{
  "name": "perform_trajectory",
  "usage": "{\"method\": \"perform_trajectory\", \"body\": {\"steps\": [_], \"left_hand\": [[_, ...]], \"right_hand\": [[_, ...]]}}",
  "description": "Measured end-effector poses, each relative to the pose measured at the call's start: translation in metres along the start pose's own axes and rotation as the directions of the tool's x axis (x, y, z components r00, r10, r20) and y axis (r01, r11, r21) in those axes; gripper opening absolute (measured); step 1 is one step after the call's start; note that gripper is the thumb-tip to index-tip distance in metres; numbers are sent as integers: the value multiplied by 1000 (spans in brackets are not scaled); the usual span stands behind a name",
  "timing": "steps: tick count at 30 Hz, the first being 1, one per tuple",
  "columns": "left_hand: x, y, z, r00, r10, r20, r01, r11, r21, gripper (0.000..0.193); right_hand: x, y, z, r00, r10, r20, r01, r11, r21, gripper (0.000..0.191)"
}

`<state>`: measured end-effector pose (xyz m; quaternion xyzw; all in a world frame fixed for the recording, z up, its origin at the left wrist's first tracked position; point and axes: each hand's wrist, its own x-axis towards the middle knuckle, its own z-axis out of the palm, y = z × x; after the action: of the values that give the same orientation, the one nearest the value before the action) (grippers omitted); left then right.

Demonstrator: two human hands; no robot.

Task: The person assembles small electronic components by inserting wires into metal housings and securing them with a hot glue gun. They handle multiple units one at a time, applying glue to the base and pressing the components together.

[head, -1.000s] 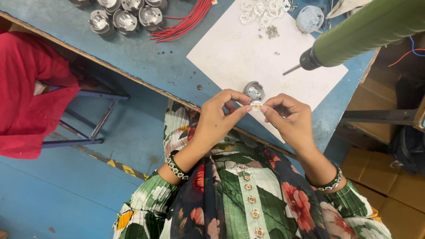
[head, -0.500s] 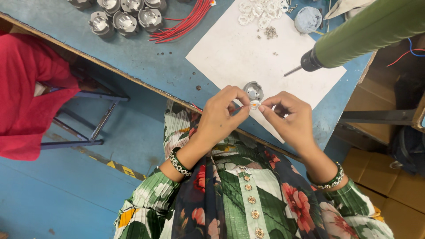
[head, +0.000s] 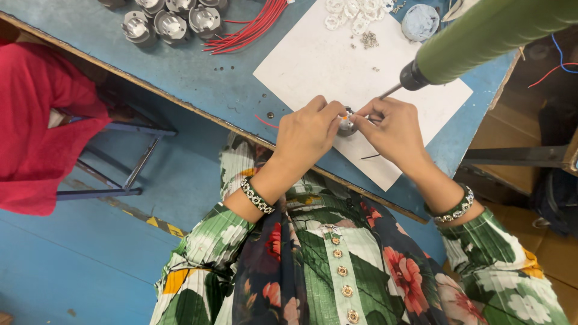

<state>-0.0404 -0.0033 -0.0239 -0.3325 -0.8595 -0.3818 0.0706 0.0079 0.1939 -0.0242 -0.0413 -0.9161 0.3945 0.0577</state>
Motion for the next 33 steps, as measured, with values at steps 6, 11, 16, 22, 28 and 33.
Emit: {"method": "perform_trajectory", "body": {"steps": [6,11,16,22,28,33], "left_hand": [[7,7,8,998,2,55,-9,993,114,6],[18,0,15,990,2,142,-27,985,170,3],[27,-9,21,980,30,196,-68,979,191,6],[35,-9,27,963,1,268,-75,962,263,12],[45,0,32,950,-27,310,-71,952,298,17],[51,5,31,921,-84,381,-48,945,323,18]], "right_hand": [[0,-5,-9,999,-19,46,22,998,-62,17],[2,-11,-10,994,-59,97,78,975,-209,15],[3,-10,-9,975,-177,136,211,930,-302,9],[5,-4,-3,938,-291,190,347,815,-464,11],[8,2,-1,924,-307,229,383,767,-515,8],[9,0,-3,914,-338,224,405,747,-526,11]]}}
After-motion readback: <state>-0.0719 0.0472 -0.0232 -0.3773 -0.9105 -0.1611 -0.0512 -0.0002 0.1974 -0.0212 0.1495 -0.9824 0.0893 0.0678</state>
